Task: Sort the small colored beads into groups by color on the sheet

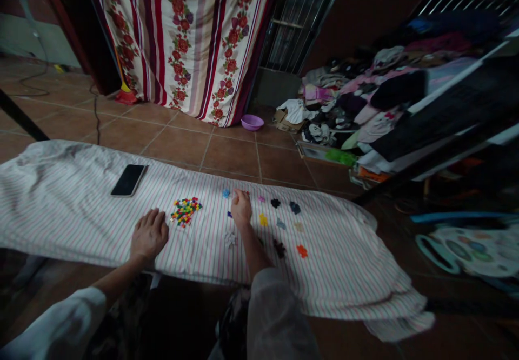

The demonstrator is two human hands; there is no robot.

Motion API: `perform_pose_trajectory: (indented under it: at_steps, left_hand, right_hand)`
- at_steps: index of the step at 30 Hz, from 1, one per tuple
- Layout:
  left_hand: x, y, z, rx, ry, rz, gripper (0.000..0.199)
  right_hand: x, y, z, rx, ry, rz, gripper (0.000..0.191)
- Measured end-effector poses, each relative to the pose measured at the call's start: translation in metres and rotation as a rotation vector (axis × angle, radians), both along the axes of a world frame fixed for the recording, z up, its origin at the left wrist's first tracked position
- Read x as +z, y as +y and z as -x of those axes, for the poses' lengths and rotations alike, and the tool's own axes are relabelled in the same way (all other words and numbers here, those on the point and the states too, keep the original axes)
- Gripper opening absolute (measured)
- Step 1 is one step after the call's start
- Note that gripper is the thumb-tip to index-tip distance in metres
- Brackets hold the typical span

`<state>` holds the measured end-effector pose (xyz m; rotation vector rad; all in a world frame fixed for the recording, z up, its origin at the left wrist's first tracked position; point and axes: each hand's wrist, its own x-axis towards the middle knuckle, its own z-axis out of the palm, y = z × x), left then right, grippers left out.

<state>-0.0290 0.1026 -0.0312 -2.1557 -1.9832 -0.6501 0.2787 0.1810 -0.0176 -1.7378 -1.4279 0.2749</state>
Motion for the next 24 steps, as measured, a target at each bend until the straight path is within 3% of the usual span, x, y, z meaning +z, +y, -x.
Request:
perform_pose_trajectory:
  at_steps: [4, 9, 15, 24]
  left_hand:
    - [0.000, 0.000, 0.000, 0.001, 0.018, -0.002, 0.040]
    - [-0.003, 0.000, 0.001, -0.007, 0.013, -0.001, 0.041]
    - [-0.002, 0.000, 0.000, -0.007, -0.035, 0.000, 0.040]
    - [-0.002, -0.001, -0.001, -0.011, -0.014, 0.008, 0.041]
  right_hand:
    - [0.000, -0.007, 0.046, 0.216, -0.016, 0.017, 0.036]
    - [-0.006, -0.007, 0.085, 0.359, -0.067, 0.109, 0.031]
    - [-0.010, -0.002, 0.104, 0.347, -0.149, 0.197, 0.031]
    - [-0.005, 0.006, 0.108, 0.312, -0.247, 0.334, 0.022]
